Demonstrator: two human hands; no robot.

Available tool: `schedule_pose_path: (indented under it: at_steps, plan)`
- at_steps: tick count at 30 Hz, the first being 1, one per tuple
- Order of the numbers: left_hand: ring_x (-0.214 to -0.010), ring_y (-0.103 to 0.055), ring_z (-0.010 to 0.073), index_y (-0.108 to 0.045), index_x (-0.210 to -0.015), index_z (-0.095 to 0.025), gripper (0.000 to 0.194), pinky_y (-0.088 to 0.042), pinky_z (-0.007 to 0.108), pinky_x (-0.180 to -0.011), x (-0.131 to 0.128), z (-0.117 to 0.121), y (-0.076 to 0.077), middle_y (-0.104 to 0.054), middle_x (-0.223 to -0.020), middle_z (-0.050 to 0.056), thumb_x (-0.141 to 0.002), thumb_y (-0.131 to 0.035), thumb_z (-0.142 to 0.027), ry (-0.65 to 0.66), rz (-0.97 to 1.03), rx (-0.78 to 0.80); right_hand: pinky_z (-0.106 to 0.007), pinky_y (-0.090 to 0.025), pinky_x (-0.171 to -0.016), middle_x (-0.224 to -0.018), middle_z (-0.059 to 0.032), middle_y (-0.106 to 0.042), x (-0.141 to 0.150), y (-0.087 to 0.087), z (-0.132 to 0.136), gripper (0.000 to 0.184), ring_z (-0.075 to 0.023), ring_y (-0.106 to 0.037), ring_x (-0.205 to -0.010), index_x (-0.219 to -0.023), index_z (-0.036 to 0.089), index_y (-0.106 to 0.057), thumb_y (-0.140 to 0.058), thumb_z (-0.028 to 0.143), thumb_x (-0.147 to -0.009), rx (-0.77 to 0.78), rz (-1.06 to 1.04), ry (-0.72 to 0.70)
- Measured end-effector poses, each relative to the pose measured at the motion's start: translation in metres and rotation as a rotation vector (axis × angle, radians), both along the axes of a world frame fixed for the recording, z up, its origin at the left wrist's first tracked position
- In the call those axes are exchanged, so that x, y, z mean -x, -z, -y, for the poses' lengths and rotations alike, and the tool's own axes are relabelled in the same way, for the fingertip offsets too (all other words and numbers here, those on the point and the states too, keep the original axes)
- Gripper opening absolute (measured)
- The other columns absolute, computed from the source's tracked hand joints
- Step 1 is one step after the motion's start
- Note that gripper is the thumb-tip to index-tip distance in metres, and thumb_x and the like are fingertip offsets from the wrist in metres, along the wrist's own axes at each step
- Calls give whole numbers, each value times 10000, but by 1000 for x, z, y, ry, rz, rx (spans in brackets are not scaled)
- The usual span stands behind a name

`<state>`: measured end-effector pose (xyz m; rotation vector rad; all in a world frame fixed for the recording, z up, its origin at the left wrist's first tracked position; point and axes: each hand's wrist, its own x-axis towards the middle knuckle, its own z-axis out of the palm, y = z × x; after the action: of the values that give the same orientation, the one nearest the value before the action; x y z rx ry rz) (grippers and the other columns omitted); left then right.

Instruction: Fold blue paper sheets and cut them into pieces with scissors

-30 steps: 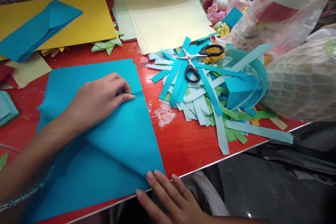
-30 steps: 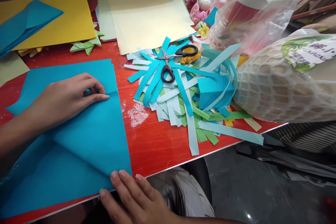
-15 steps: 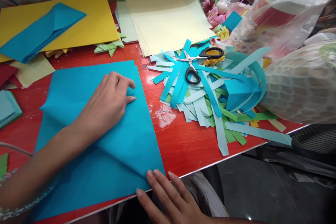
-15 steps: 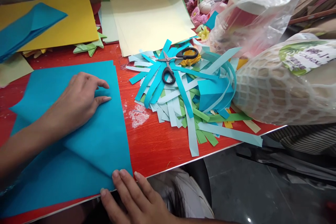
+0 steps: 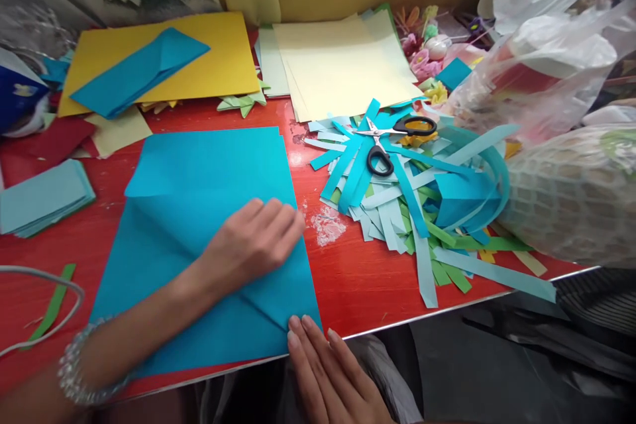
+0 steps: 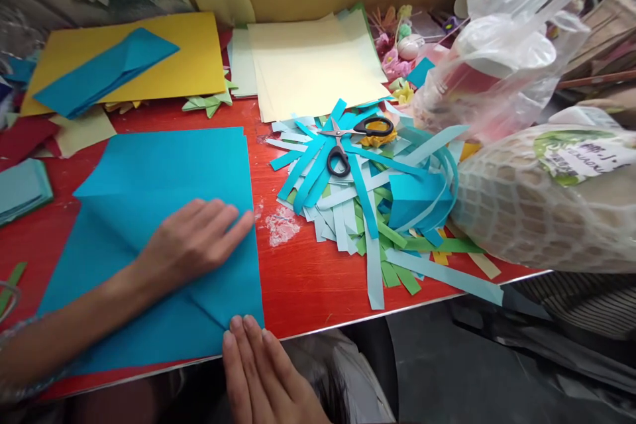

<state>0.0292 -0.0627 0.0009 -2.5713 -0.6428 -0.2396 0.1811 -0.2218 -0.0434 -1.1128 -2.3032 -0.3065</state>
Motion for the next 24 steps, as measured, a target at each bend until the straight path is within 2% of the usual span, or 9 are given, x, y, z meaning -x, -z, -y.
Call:
schedule_pose_path:
  at_steps: [2,7,11,13,17,21,24]
  plan:
    - [-682,-590,201,-677,-893,-105,254,-448,330,-606,0,25,-5,-655,-740,78,-880,-427,-60,35,96,70,-355,-263,-1144,-1075,-74,-703,2,0,-1,377,-166,-644,-1048,-1020,73,-686,-318,114,-949,-19,6,15]
    - [-868,-640,183,-693,-936,-152,392,-484,320,-806,12,90,-12,-730,-897,50,-933,-305,-94,67,278,307,-373,-274,-1142,-1006,-83,-725,5,4,-1,406,-182,-675,-975,-946,64,-698,-293,88,-933,-53,-45,5]
    - [-1063,-621,210,-681,-1010,-121,272,-482,325,-920,22,116,-8,-722,-1055,74,-930,-430,-189,10,297,383,-387,-280,-1140,-1090,-105,-694,2,7,1,403,-211,-638,-1060,-1001,45,-688,-297,109,-924,-40,-38,-6]
    - [-1119,-598,210,-659,-1075,-99,266,-470,314,-963,26,120,-4,-699,-1118,86,-912,-489,-223,-19,300,389,-382,-274,-1144,-1125,-110,-678,2,7,1,405,-211,-622,-1088,-1045,38,-676,-297,111,-920,-37,-33,-2]
    - [-1169,-568,183,-606,-1186,-130,308,-372,321,-1073,43,117,8,-662,-1200,52,-915,-490,-216,-92,285,391,-347,-285,-1143,-1124,-115,-678,3,3,1,369,-203,-625,-1084,-1046,31,-675,-341,143,-937,-31,-43,9]
    - [-1269,-474,224,-402,-1394,-121,507,-341,375,-1091,77,97,14,-558,-1332,90,-908,-495,-235,-233,166,370,-301,-294,-1139,-1081,-92,-699,7,0,1,398,-168,-651,-1035,-1005,54,-691,-305,143,-962,-9,-78,44]
    - [-1302,-431,250,-272,-1461,-136,588,-352,428,-1082,100,76,17,-484,-1398,117,-920,-467,-259,-337,136,339,-280,-311,-1130,-1074,-71,-704,11,5,1,416,-153,-641,-1052,-1000,80,-698,-287,129,-968,-30,-147,74]
